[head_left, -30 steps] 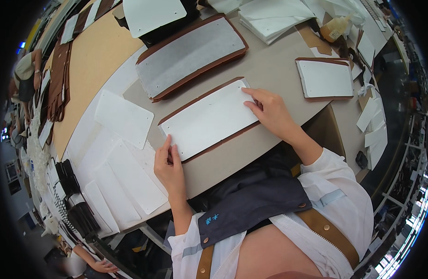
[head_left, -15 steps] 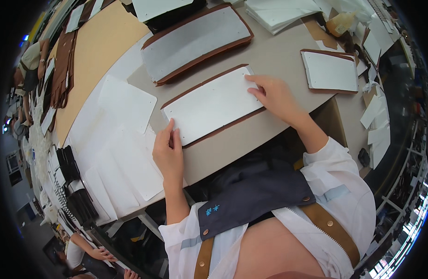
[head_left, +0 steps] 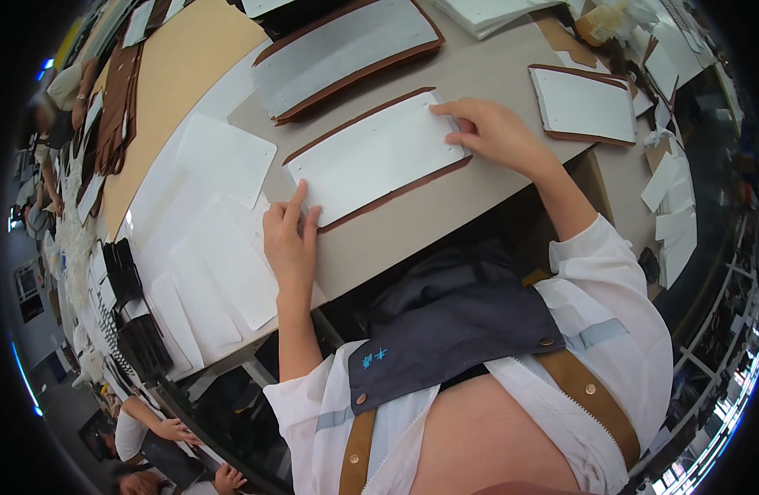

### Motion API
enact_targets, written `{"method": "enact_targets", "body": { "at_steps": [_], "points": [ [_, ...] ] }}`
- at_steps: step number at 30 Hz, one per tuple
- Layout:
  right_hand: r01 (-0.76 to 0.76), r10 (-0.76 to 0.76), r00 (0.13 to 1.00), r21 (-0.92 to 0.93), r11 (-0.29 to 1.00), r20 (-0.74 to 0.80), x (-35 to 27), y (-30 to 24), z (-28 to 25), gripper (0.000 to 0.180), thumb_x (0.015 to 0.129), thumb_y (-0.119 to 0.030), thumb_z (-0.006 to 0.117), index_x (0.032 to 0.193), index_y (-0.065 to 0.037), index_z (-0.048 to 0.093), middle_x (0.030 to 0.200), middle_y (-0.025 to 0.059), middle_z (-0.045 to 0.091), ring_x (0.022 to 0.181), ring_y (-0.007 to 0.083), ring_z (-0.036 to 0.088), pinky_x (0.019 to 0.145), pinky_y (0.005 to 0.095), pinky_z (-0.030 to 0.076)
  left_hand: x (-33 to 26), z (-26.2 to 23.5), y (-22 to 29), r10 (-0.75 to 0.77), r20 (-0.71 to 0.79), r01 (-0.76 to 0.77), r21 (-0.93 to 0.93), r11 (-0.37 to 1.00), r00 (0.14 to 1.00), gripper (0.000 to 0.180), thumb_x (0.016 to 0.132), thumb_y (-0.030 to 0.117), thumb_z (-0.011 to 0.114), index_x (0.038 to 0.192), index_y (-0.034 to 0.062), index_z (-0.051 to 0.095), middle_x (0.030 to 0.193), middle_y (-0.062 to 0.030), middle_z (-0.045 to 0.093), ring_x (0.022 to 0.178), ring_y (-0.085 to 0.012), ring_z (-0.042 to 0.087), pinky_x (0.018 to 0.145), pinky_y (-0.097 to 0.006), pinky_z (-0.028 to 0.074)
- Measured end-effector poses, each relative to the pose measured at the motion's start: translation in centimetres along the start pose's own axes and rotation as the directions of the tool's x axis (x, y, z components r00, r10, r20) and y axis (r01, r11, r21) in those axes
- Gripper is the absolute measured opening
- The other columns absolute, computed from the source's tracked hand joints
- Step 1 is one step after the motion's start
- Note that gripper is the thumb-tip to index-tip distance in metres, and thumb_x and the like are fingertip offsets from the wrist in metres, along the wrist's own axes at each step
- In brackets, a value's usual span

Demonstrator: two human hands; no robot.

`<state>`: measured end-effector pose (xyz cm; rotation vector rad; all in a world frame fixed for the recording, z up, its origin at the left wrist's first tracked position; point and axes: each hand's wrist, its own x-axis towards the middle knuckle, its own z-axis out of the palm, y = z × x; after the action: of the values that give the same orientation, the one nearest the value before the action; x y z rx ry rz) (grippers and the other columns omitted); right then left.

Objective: The person applies glue from a bottle onto white rectangular sheets and places them onto brown rectangular sheets. They press the combined sheets together and stack them on the table. The process is repeated for multiple units in a factory setting.

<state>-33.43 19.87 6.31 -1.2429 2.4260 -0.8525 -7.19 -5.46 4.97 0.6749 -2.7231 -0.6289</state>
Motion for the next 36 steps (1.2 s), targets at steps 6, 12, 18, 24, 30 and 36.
{"method": "enact_targets", "body": {
  "at_steps": [6, 12, 18, 24, 30, 36],
  "points": [
    [0.026, -0.026, 1.0, -0.046, 0.999, -0.003, -0.3, 0.0, 0.2, 0.049, 0.087, -0.013, 0.074, 0.134, -0.015, 0.064, 0.095, 0.0088, 0.056, 0.086, 0.0251, 0.053, 0.081, 0.0373, 0.048, 0.4, -0.7, -0.5, -0.014, 0.068, 0.016, -0.035, 0.999, 0.998, 0.043, 0.09, 0.018, 0.075, 0.133, 0.0179, 0.068, 0.087, -0.0062, 0.055, 0.083, -0.0227, 0.052, 0.077, -0.036, 0.047],
    [0.213, -0.237, 0.956, -0.151, 0.965, -0.17, 0.1, -1.4, 2.4, 0.056, 0.09, -0.008, 0.068, 0.144, -0.008, 0.053, 0.137, 0.0164, 0.05, 0.129, 0.0324, 0.048, 0.11, 0.0427, 0.04, 1.7, -1.0, -1.0, 0.042, -0.093, -0.051, -0.096, 0.994, 0.995, 0.044, 0.092, 0.001, 0.063, 0.136, 0.0051, 0.062, 0.112, -0.0135, 0.061, 0.108, -0.0295, 0.058, 0.093, -0.04, 0.048],
    [0.405, -0.452, 0.888, -0.318, 0.857, -0.087, 3.8, -6.2, 9.7, 0.058, 0.098, -0.021, 0.055, 0.148, 0.005, 0.043, 0.159, 0.0188, 0.037, 0.151, 0.0312, 0.031, 0.123, 0.0472, 0.026, 3.6, 5.7, 2.9, 0.292, -0.014, -0.29, 0.096, 0.952, 0.956, 0.057, 0.098, 0.013, 0.052, 0.151, -0.0032, 0.04, 0.158, -0.0209, 0.039, 0.152, -0.0338, 0.029, 0.123, -0.047, 0.025],
    [0.377, -0.432, 0.902, -0.45, 0.809, -0.02, 3.5, -6.2, 10.5, 0.062, 0.102, -0.034, 0.048, 0.152, 0.002, 0.039, 0.161, 0.0165, 0.037, 0.152, 0.0269, 0.029, 0.126, 0.0476, 0.018, 3.8, 6.2, 3.3, 0.256, 0.034, -0.258, 0.189, 0.948, 0.966, 0.064, 0.1, 0.032, 0.05, 0.155, 0.0013, 0.037, 0.163, -0.0184, 0.032, 0.153, -0.0328, 0.026, 0.125, -0.049, 0.019],
    [0.234, -0.278, 0.96, -0.446, 0.864, -0.033, 2.0, -4.0, 7.4, 0.078, 0.1, -0.051, 0.052, 0.157, -0.001, 0.032, 0.165, 0.0149, 0.03, 0.155, 0.0284, 0.022, 0.126, 0.0461, 0.016, 2.5, 4.4, 2.2, 0.206, 0.046, -0.211, 0.242, 0.947, 0.978, 0.074, 0.1, 0.048, 0.051, 0.159, 0.0079, 0.032, 0.166, -0.0194, 0.026, 0.155, -0.035, 0.02, 0.125, -0.049, 0.016],
    [0.214, -0.222, 0.96, -0.062, 0.975, -0.172, 1.7, -1.7, 7.1, 0.079, 0.101, -0.047, 0.056, 0.157, 0.001, 0.029, 0.164, 0.0227, 0.027, 0.154, 0.0358, 0.021, 0.126, 0.046, 0.016, 3.3, 1.9, 0.3, -0.122, 0.235, 0.247, -0.632, 0.735, 0.964, 0.076, 0.106, 0.053, 0.041, 0.163, 0.0078, 0.02, 0.169, -0.0153, 0.018, 0.157, -0.0322, 0.014, 0.127, -0.047, 0.008]
  ]
}}
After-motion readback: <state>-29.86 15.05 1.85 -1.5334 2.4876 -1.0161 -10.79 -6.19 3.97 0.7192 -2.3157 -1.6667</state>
